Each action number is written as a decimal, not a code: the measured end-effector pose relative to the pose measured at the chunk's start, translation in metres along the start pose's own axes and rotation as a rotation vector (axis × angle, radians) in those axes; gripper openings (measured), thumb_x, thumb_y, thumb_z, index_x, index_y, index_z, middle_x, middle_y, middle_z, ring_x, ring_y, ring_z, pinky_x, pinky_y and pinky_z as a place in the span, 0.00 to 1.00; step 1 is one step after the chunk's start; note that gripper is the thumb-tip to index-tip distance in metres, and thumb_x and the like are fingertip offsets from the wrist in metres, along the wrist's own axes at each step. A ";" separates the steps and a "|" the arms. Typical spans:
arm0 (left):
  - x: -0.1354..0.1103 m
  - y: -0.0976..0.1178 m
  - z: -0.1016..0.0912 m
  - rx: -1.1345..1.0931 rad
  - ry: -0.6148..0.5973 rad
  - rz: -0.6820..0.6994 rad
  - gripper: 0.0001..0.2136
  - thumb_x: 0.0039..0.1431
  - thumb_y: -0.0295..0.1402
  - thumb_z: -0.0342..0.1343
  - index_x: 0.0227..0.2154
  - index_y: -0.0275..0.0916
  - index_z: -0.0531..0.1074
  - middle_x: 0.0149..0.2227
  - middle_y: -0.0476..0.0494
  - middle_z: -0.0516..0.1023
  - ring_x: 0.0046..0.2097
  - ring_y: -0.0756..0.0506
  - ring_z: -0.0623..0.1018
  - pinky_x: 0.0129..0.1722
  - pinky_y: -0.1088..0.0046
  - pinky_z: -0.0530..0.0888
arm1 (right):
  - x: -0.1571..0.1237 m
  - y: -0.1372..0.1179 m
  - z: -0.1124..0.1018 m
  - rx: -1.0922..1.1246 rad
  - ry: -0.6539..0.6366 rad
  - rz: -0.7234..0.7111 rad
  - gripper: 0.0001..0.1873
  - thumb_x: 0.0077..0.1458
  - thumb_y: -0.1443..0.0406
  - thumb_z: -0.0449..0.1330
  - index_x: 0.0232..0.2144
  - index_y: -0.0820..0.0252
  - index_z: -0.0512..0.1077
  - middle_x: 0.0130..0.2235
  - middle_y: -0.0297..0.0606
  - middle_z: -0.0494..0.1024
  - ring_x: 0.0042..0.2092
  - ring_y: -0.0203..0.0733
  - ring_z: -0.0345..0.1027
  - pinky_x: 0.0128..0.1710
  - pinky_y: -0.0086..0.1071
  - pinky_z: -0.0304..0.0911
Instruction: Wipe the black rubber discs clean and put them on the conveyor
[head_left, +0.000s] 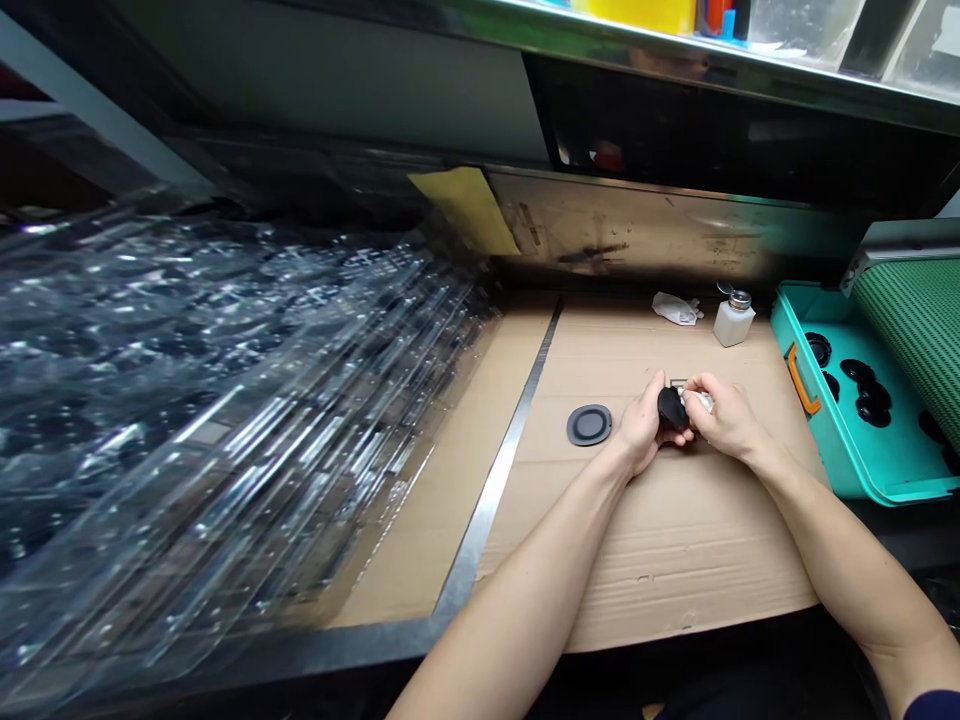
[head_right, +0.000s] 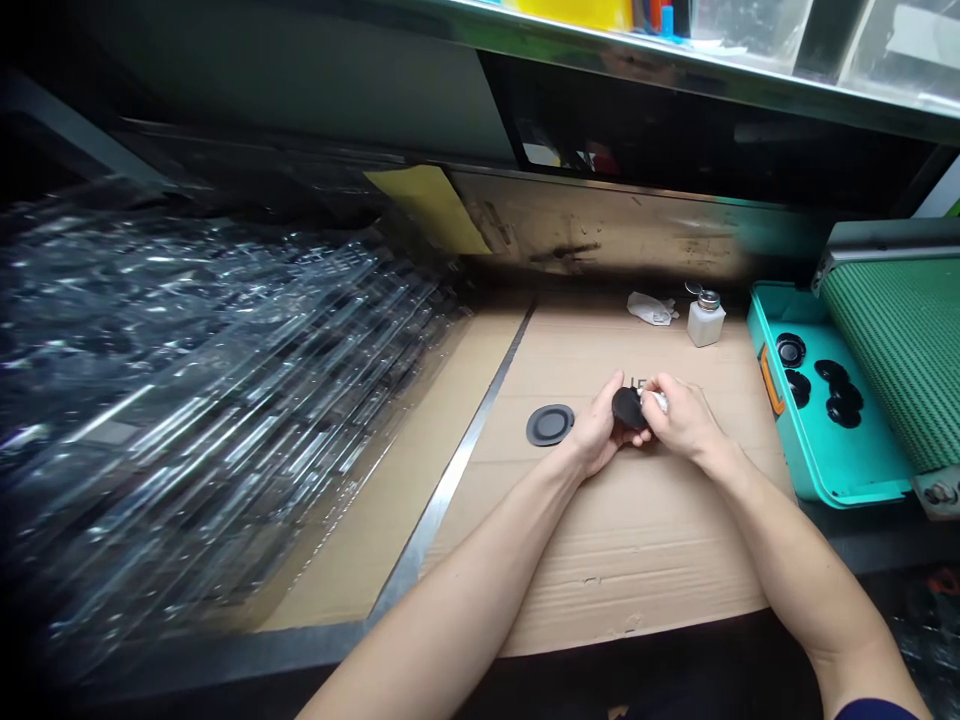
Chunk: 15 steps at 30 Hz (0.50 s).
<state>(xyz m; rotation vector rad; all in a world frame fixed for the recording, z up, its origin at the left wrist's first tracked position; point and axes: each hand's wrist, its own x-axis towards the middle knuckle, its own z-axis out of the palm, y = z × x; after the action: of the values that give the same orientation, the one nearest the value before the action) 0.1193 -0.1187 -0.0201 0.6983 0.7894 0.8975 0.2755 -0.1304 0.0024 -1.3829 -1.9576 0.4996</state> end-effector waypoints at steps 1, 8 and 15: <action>0.000 -0.001 0.001 0.019 0.005 0.009 0.30 0.67 0.56 0.47 0.32 0.30 0.76 0.23 0.39 0.77 0.20 0.47 0.76 0.17 0.75 0.72 | 0.000 0.002 0.002 -0.012 0.011 -0.031 0.07 0.61 0.62 0.55 0.35 0.56 0.72 0.33 0.34 0.78 0.33 0.38 0.70 0.36 0.30 0.61; -0.003 -0.005 0.006 0.205 0.075 0.075 0.29 0.68 0.53 0.46 0.24 0.33 0.75 0.17 0.42 0.74 0.19 0.47 0.75 0.17 0.75 0.70 | 0.001 0.011 0.008 -0.091 0.035 -0.152 0.07 0.62 0.63 0.54 0.34 0.56 0.71 0.34 0.38 0.78 0.35 0.40 0.69 0.38 0.31 0.62; -0.001 -0.010 0.004 0.321 0.053 0.128 0.30 0.66 0.56 0.46 0.24 0.33 0.77 0.18 0.40 0.76 0.19 0.46 0.75 0.18 0.74 0.71 | 0.000 0.009 0.009 -0.210 0.020 -0.171 0.07 0.64 0.64 0.52 0.35 0.57 0.70 0.36 0.40 0.77 0.34 0.41 0.69 0.36 0.31 0.61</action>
<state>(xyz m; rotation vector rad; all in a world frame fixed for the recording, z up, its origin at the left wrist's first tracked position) 0.1265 -0.1247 -0.0251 1.0195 0.9561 0.9170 0.2755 -0.1265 -0.0094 -1.3235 -2.1374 0.2039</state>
